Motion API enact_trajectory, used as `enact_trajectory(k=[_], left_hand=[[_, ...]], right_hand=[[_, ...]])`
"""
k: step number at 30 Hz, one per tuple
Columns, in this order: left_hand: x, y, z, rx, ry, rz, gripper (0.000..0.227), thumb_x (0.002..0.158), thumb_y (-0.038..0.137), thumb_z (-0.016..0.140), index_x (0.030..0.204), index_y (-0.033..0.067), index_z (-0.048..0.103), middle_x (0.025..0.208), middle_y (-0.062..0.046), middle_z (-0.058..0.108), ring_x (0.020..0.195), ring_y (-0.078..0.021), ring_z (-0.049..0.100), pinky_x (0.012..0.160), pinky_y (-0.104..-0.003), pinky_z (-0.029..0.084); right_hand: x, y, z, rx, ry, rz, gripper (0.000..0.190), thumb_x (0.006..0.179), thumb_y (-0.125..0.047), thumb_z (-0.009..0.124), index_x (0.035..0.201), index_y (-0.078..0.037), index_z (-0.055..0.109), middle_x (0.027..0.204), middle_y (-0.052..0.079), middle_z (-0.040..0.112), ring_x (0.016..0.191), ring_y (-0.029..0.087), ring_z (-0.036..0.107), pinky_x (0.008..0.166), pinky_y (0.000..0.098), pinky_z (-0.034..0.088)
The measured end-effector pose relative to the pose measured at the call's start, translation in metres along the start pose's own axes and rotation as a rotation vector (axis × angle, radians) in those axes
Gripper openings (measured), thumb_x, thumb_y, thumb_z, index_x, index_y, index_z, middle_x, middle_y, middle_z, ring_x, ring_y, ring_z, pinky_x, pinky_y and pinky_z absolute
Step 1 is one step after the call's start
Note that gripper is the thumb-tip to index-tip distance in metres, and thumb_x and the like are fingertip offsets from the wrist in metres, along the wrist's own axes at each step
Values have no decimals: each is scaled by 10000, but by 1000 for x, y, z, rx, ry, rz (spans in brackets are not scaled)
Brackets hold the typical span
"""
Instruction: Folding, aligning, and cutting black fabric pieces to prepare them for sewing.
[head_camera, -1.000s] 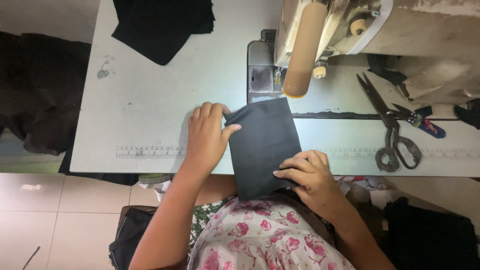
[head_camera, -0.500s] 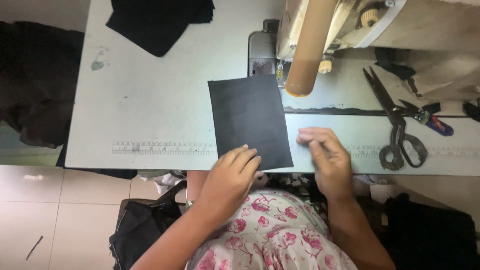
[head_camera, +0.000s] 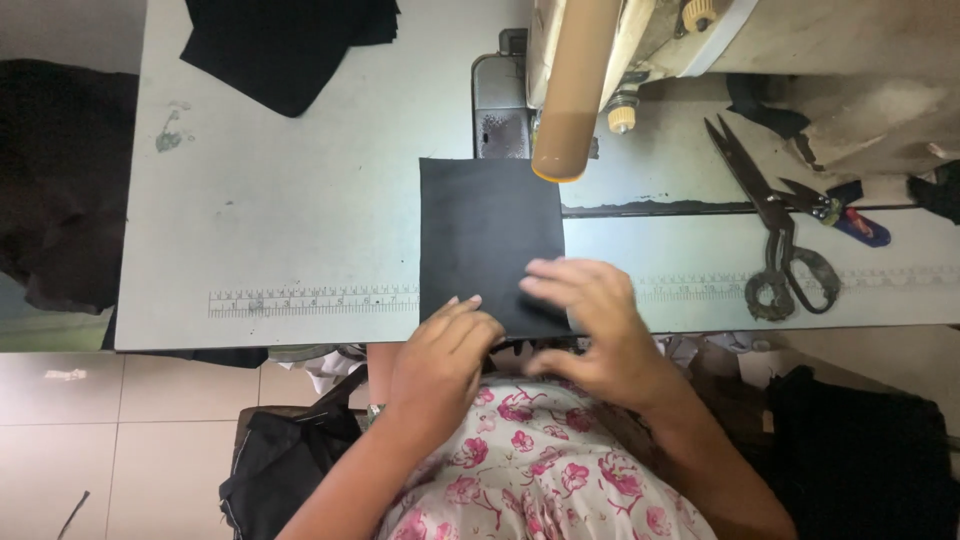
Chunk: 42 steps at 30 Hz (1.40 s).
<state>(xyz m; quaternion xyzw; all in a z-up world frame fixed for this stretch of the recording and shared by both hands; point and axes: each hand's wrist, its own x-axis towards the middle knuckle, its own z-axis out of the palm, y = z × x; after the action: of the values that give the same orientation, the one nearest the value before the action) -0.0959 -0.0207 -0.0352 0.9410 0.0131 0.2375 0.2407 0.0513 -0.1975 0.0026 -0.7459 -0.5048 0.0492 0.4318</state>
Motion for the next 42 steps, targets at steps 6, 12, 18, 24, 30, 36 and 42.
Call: enact_trajectory(k=[6, 12, 18, 24, 30, 36, 42], left_hand=[[42, -31, -54, -292, -174, -208, 440, 771, 108, 770, 1204, 142, 706, 1118, -103, 761, 1114, -367, 692, 1043, -525, 468], [102, -22, -116, -250, -59, -438, 152, 926, 150, 660, 1055, 179, 733, 935, -115, 746, 968, -377, 726, 906, -490, 521], [136, -85, -52, 22, -96, -83, 181, 943, 264, 736, 1111, 204, 701, 960, -4, 663, 979, -282, 679, 886, -424, 519], [125, -87, -14, 67, -154, -172, 147, 913, 215, 745, 1004, 144, 653, 896, -27, 601, 934, -285, 669, 855, -418, 547], [122, -92, 0, 146, -125, -136, 138, 947, 211, 693, 908, 134, 585, 854, -27, 537, 886, -272, 638, 816, -405, 536], [127, -91, 5, 186, -94, -98, 183, 929, 260, 695, 943, 128, 569, 862, -39, 529, 867, -278, 640, 784, -403, 549], [133, -77, -7, 166, -104, -104, 166, 952, 243, 666, 977, 114, 565, 884, -45, 526, 850, -290, 653, 755, -409, 552]], right_hand=[[34, -30, 5, -111, 132, -27, 140, 981, -103, 644, 1070, -126, 750, 817, -3, 684, 688, 213, 647, 649, 317, 533], [46, -42, 0, 515, 237, 314, 371, 992, -62, 616, 1336, -30, 482, 862, 149, 723, 617, 158, 646, 563, 320, 604], [43, -14, -1, 490, 122, 562, 474, 997, -15, 571, 1407, 7, 335, 888, 209, 665, 491, 188, 637, 341, 262, 529], [34, 8, -3, 451, 118, 655, 336, 987, -27, 604, 1299, 19, 491, 763, 166, 639, 365, 174, 572, 282, 268, 468], [37, 7, -5, 423, 139, 663, 280, 990, -10, 591, 1264, 27, 543, 722, 167, 648, 326, 189, 558, 262, 258, 430], [41, -1, -5, 415, 157, 677, 269, 972, -9, 609, 1232, 34, 555, 664, 164, 628, 293, 193, 529, 246, 267, 404], [42, -4, -6, 435, 176, 678, 252, 973, 1, 595, 1219, 31, 554, 611, 153, 601, 274, 196, 504, 257, 268, 386]])
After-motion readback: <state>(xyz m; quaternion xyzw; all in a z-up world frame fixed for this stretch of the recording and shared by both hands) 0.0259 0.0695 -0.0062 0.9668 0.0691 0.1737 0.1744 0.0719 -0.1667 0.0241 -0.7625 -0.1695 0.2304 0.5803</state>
